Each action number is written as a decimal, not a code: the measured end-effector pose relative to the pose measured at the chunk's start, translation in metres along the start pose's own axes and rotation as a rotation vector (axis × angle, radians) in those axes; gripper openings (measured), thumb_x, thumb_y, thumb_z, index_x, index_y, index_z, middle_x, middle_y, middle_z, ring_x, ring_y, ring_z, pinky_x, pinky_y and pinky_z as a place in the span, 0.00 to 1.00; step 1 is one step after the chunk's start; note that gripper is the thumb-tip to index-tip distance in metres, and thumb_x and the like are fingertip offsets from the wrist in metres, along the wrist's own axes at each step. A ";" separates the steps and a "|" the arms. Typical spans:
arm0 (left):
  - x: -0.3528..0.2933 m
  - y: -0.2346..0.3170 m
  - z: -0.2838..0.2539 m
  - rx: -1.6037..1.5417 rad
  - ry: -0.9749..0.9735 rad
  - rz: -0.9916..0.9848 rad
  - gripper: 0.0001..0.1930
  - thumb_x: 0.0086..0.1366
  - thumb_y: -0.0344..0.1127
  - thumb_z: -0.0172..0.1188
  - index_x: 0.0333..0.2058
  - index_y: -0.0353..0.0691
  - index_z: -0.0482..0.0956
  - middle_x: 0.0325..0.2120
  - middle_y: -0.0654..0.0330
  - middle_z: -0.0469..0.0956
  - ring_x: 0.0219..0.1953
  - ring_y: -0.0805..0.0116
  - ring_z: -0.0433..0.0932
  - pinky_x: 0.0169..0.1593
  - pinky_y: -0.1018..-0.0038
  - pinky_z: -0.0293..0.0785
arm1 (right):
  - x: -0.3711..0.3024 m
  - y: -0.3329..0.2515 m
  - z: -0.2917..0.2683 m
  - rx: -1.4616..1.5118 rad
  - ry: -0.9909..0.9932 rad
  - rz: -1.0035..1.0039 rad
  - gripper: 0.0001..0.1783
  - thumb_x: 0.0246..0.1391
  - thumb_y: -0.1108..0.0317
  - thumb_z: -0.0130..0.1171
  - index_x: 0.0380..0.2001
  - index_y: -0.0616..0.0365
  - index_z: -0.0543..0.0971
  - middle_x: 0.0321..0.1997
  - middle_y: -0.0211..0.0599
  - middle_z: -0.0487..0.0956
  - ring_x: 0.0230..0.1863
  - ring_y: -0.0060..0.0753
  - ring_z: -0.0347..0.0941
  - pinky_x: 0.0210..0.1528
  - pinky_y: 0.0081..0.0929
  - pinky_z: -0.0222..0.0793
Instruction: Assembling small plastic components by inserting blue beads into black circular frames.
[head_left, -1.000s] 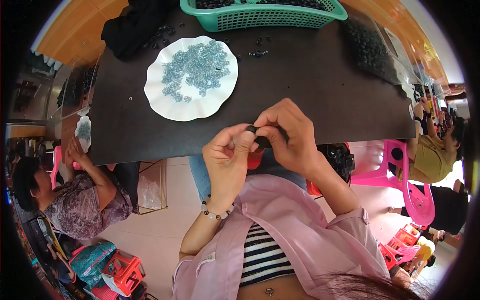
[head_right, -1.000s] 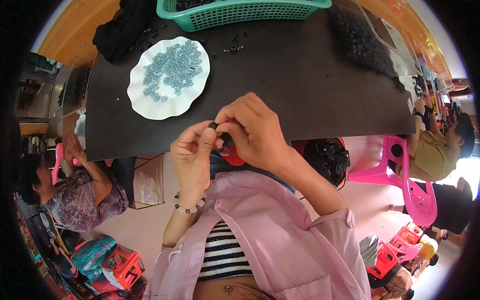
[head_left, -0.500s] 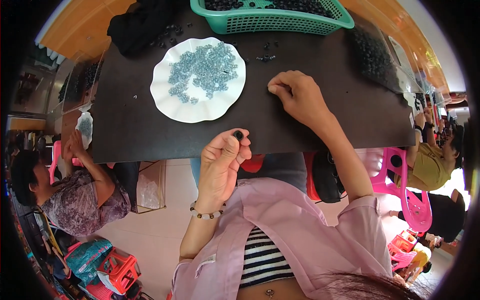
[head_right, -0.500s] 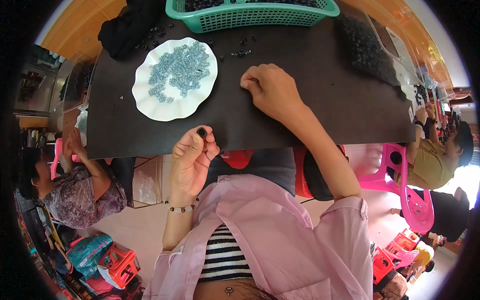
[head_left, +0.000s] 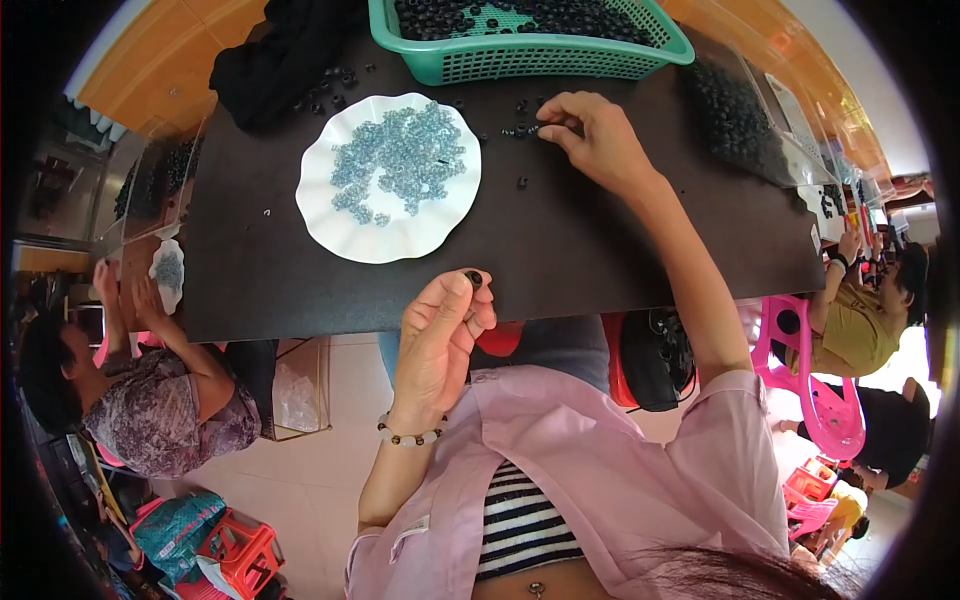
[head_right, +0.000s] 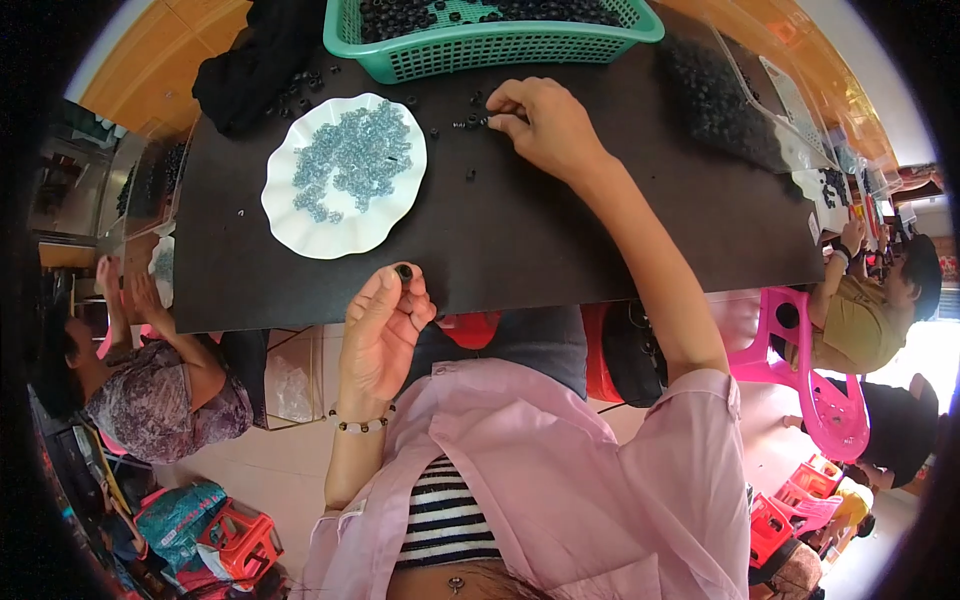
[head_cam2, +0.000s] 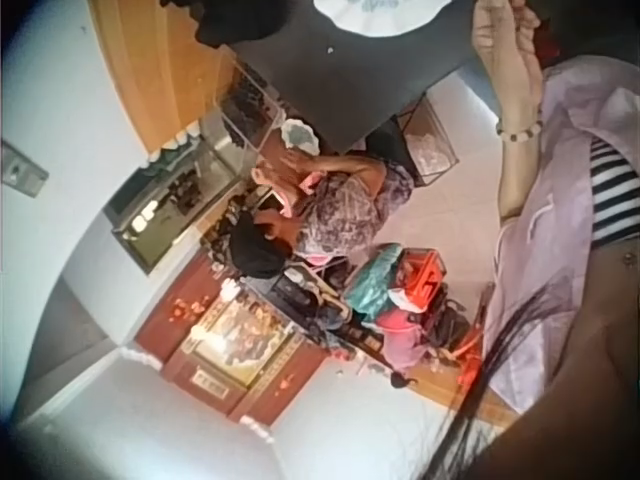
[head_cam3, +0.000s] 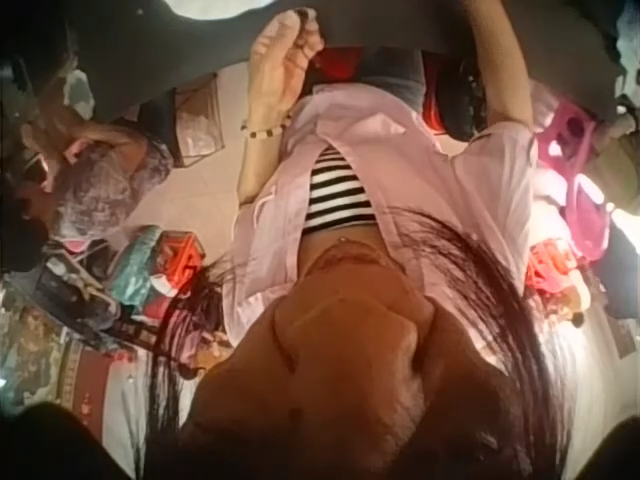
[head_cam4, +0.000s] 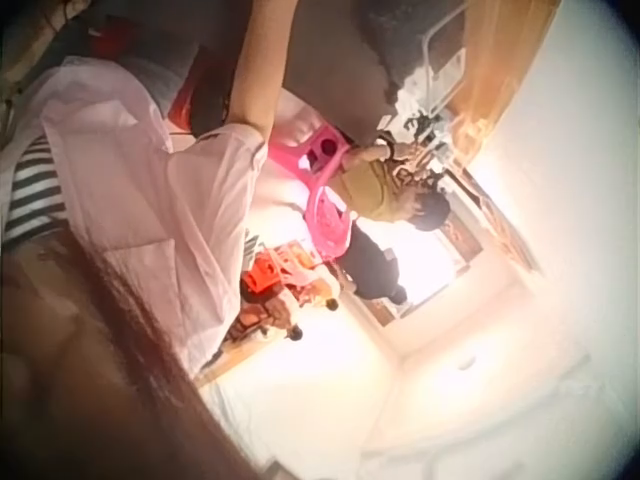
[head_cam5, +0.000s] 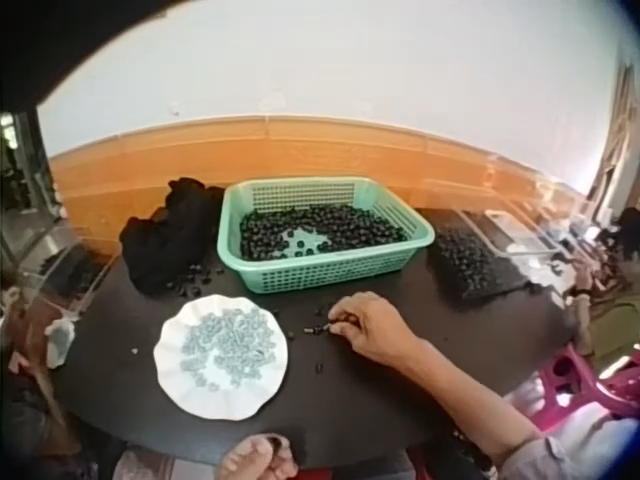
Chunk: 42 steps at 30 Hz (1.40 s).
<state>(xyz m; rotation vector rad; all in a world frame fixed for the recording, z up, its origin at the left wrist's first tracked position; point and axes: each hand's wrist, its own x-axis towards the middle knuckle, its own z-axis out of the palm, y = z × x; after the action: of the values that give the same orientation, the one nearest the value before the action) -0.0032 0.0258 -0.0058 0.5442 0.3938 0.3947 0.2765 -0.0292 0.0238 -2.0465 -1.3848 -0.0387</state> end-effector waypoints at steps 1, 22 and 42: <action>-0.001 0.000 0.000 0.016 -0.006 -0.005 0.12 0.67 0.38 0.54 0.41 0.34 0.77 0.31 0.63 0.77 0.31 0.78 0.73 0.39 0.81 0.71 | 0.002 0.002 0.004 -0.050 0.006 -0.021 0.08 0.47 0.73 0.63 0.33 0.59 0.78 0.27 0.34 0.76 0.30 0.29 0.71 0.35 0.25 0.68; -0.008 -0.010 0.010 0.022 -0.103 -0.117 0.13 0.64 0.38 0.58 0.42 0.35 0.78 0.29 0.64 0.77 0.30 0.78 0.72 0.36 0.82 0.70 | -0.081 -0.118 -0.037 0.373 -0.157 -0.141 0.09 0.37 0.82 0.64 0.25 0.58 0.81 0.26 0.30 0.78 0.29 0.30 0.70 0.33 0.24 0.67; -0.014 -0.004 0.007 0.286 -0.250 -0.076 0.10 0.60 0.33 0.63 0.35 0.31 0.81 0.28 0.65 0.77 0.30 0.80 0.71 0.35 0.83 0.69 | -0.082 -0.117 -0.037 0.795 -0.711 0.328 0.13 0.39 0.74 0.71 0.28 0.58 0.76 0.28 0.19 0.75 0.31 0.14 0.65 0.33 0.17 0.61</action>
<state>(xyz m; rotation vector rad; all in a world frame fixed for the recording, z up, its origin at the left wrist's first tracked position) -0.0112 0.0134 0.0013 0.8451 0.2292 0.1940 0.1543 -0.0902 0.0807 -1.5871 -1.1239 1.2714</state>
